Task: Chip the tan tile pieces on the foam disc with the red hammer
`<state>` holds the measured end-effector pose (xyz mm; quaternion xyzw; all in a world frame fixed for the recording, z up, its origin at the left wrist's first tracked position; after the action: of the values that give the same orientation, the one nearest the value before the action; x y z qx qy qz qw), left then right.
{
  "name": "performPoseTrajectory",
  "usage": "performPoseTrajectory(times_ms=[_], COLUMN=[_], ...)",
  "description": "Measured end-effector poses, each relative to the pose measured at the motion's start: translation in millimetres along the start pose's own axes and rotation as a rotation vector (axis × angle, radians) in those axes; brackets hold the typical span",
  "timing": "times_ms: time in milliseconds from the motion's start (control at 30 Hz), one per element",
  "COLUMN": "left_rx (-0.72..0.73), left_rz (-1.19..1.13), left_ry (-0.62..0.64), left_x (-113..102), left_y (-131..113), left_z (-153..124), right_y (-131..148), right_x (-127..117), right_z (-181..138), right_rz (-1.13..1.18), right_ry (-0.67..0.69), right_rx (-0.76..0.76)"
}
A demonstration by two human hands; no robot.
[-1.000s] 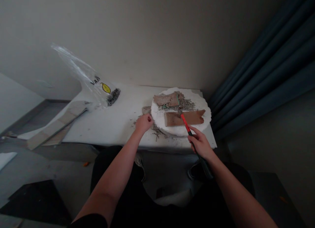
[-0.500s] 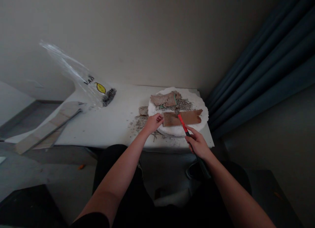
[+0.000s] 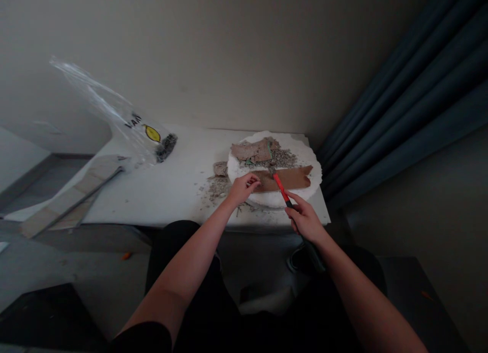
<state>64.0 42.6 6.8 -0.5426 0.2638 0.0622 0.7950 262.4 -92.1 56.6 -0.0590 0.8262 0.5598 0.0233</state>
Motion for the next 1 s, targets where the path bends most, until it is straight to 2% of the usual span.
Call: performPoseTrajectory(times_ms=[1000], left_rx=[0.049], left_rz=[0.048], left_ry=[0.045], left_x=[1.3], left_y=[-2.7], left_z=[0.8], right_y=[-4.1], right_x=[-1.7], right_z=[2.1], right_rz=[-0.035], right_ry=[0.003], right_rx=[-0.015])
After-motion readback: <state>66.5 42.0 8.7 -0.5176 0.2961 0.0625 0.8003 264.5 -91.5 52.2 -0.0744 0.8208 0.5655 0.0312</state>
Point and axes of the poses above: each hand's wrist, its own z-axis towards the middle knuckle, its own x-axis out of the palm, y = z × x, the point moved 5 cm from there along z, towards the middle knuckle, and after that the axes turned 7 degrees about x, right-handed, at the moved point
